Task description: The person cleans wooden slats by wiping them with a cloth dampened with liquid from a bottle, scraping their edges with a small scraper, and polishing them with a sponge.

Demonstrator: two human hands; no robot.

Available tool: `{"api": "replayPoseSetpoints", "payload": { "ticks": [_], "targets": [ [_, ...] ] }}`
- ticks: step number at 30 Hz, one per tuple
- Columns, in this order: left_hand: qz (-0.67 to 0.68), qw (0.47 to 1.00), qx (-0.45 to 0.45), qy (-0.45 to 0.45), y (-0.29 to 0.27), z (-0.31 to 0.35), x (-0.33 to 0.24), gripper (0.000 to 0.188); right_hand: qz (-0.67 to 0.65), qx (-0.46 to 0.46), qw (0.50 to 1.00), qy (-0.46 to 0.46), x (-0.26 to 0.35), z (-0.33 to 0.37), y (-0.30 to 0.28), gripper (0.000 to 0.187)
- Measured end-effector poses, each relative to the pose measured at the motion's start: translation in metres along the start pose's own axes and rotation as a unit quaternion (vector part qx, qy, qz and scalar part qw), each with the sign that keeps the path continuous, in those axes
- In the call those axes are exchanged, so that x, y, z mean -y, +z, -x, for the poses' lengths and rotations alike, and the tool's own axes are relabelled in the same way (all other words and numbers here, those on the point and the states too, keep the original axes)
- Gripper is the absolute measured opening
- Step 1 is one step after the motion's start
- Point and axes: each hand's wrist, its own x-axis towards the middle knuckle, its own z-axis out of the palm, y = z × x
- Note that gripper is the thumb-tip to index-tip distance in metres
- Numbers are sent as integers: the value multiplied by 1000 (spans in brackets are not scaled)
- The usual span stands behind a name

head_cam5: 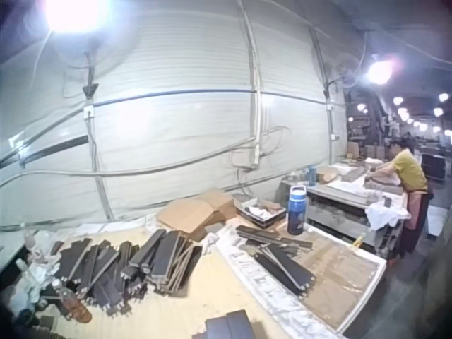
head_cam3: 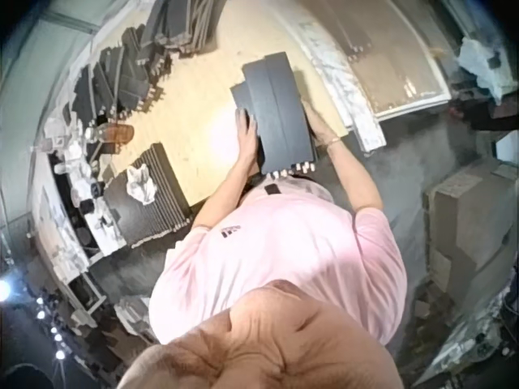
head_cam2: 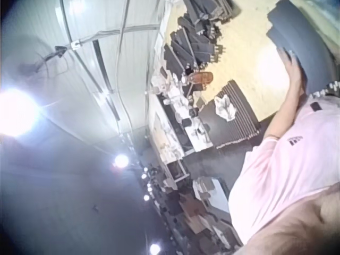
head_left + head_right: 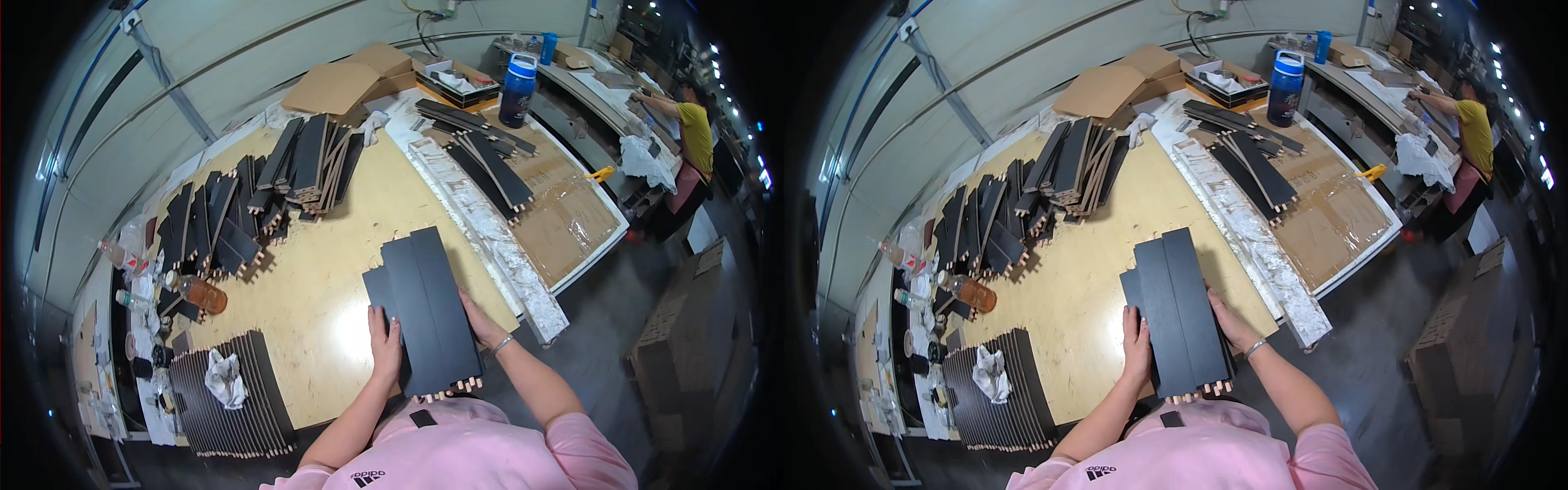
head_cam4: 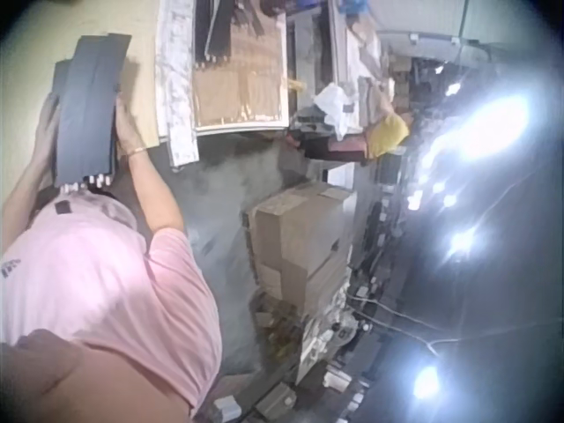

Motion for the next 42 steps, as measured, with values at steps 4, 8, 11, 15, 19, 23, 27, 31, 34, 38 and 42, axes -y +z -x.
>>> {"api": "replayPoseSetpoints", "payload": {
  "ticks": [4,8,11,15,19,23,27,31,34,38,42],
  "targets": [
    [108,991,58,-46,-15,-7,-28,71,-104,36,992,59,5,4,-14,89],
    [256,951,126,-121,-18,35,-70,76,-52,-47,997,-34,-5,23,-13,93],
    [275,940,142,-145,-1,61,-81,79,-80,-43,996,13,-4,37,1,94],
    [267,949,117,-120,27,70,-69,82,-143,1,984,109,-9,43,-5,92],
    [233,966,81,-80,50,74,-67,84,-153,-21,984,86,-8,42,-16,87],
    [227,969,58,-77,46,77,-52,84,-159,26,979,125,25,43,-6,81],
    [271,949,118,-109,-28,63,-67,77,-12,-91,995,39,28,32,-28,73],
    [-20,994,-41,101,-183,60,-37,62,120,-155,968,-159,126,49,39,54],
    [-306,917,-194,167,-310,56,-21,56,42,-44,977,-205,170,73,133,35],
    [-513,816,-243,112,-421,68,31,69,70,190,978,-41,124,43,292,33],
    [-592,776,-203,75,-435,47,33,73,195,256,946,-25,-33,-8,395,59]
  ]
}}
